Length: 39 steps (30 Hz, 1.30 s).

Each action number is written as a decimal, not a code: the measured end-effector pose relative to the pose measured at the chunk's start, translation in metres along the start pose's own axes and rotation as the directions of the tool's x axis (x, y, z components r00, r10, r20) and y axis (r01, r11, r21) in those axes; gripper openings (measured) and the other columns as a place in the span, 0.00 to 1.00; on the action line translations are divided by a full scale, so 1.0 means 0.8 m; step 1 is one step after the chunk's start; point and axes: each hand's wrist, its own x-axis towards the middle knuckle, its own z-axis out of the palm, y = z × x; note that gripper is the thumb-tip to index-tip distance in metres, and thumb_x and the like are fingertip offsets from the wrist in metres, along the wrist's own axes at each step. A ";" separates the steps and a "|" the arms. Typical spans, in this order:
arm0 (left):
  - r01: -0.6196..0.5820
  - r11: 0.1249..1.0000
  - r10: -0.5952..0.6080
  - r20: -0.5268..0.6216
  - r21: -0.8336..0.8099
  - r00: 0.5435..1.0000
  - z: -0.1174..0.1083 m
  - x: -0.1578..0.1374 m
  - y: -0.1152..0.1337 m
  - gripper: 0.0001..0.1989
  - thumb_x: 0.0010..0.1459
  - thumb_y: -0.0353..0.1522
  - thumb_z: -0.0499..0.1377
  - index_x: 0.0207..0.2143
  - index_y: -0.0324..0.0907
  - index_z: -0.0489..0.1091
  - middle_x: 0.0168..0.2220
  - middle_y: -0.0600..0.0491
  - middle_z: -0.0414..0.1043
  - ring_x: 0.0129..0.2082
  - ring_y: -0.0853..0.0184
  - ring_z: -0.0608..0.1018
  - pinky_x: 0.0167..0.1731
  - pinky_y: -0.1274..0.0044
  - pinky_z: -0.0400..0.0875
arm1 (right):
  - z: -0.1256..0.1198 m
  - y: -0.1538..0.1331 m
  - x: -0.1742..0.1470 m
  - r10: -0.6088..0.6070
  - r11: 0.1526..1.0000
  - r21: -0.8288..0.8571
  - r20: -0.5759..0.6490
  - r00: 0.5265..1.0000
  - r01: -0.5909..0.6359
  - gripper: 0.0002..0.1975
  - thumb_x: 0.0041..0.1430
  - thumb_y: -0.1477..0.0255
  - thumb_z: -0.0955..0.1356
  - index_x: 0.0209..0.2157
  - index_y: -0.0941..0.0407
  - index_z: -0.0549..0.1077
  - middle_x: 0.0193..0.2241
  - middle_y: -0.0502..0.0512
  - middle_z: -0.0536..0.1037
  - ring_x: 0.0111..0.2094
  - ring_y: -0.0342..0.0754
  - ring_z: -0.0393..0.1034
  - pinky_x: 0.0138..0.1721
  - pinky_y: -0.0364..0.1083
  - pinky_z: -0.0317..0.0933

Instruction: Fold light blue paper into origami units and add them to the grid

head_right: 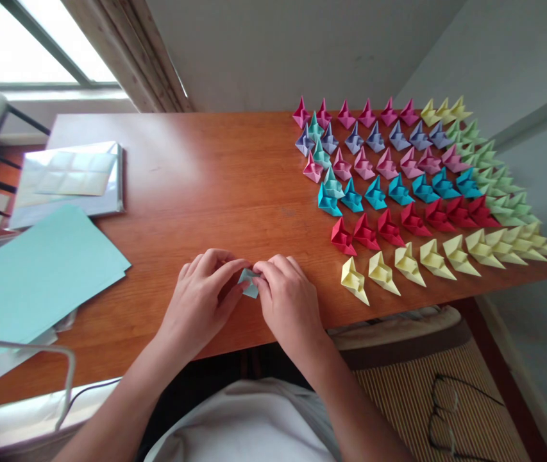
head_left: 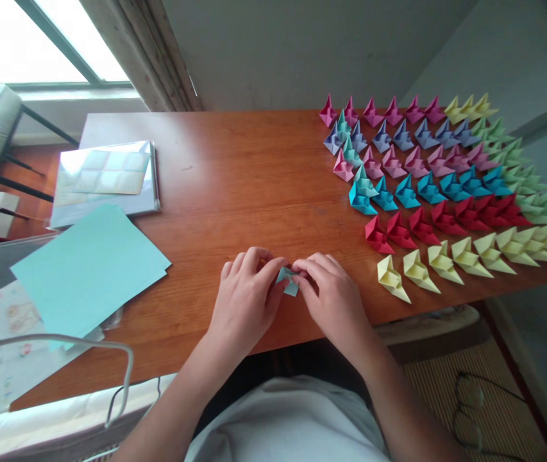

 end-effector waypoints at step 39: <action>0.240 0.378 -0.269 0.142 -0.894 0.953 -0.009 -0.010 0.010 0.08 0.57 0.34 0.67 0.38 0.41 0.75 0.32 0.54 0.78 0.30 0.71 0.78 0.27 0.83 0.73 | -0.022 -0.009 0.004 -0.072 0.860 0.503 -0.058 0.996 0.091 0.05 0.66 0.74 0.67 0.38 0.53 0.76 0.39 0.53 0.78 0.42 0.47 0.72 0.45 0.47 0.66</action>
